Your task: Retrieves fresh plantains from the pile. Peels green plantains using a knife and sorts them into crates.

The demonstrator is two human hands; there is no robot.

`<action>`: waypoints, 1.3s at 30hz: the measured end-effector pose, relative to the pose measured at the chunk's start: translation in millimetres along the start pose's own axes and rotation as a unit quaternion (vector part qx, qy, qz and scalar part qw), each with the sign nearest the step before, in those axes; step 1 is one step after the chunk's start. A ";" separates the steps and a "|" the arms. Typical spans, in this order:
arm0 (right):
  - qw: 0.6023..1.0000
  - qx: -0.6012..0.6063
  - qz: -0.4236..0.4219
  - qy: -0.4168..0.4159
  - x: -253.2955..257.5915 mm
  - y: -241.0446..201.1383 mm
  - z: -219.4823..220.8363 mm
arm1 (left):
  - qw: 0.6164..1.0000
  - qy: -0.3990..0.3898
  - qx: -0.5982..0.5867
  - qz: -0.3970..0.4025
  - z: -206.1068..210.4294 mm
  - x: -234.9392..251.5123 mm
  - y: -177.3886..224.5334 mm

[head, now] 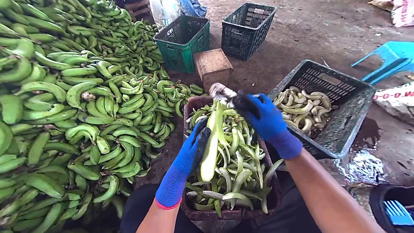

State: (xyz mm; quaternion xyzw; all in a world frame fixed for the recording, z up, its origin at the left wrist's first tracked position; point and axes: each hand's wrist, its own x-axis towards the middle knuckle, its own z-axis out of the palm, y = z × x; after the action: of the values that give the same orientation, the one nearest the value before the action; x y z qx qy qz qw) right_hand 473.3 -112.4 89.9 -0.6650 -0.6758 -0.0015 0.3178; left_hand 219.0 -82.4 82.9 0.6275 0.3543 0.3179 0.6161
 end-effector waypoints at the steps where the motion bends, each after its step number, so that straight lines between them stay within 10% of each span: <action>1: 1.000 0.006 0.021 -0.006 -0.2 1.8 -4.1 | 1.000 0.002 -0.006 -0.006 0.1 0.3 -0.6; 9: 0.971 0.114 -0.167 -0.129 -33.1 -22.0 27.5 | 0.953 0.266 -0.059 0.135 -0.1 18.1 -9.2; 16: 0.996 0.029 -0.073 -0.039 8.7 3.1 9.0 | 0.999 -0.037 -0.027 -0.008 -2.4 -1.0 3.3; 24: 0.979 0.081 -0.170 -0.073 -28.0 -27.9 38.6 | 0.908 0.332 -0.231 0.107 -5.3 29.7 -15.4; 34: 0.974 0.175 0.003 -0.147 12.7 0.9 22.4 | 0.992 -0.119 0.034 -0.026 5.5 3.0 0.7; 39: 0.986 0.112 -0.058 -0.107 -11.1 -15.2 40.0 | 0.968 0.147 -0.203 -0.021 3.5 26.2 -28.6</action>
State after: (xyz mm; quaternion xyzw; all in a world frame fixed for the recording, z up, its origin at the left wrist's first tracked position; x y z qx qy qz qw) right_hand 441.5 -107.1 59.6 -0.5813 -0.7392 0.1268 0.3155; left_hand 234.7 -62.7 53.2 0.4279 0.3825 0.4589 0.6783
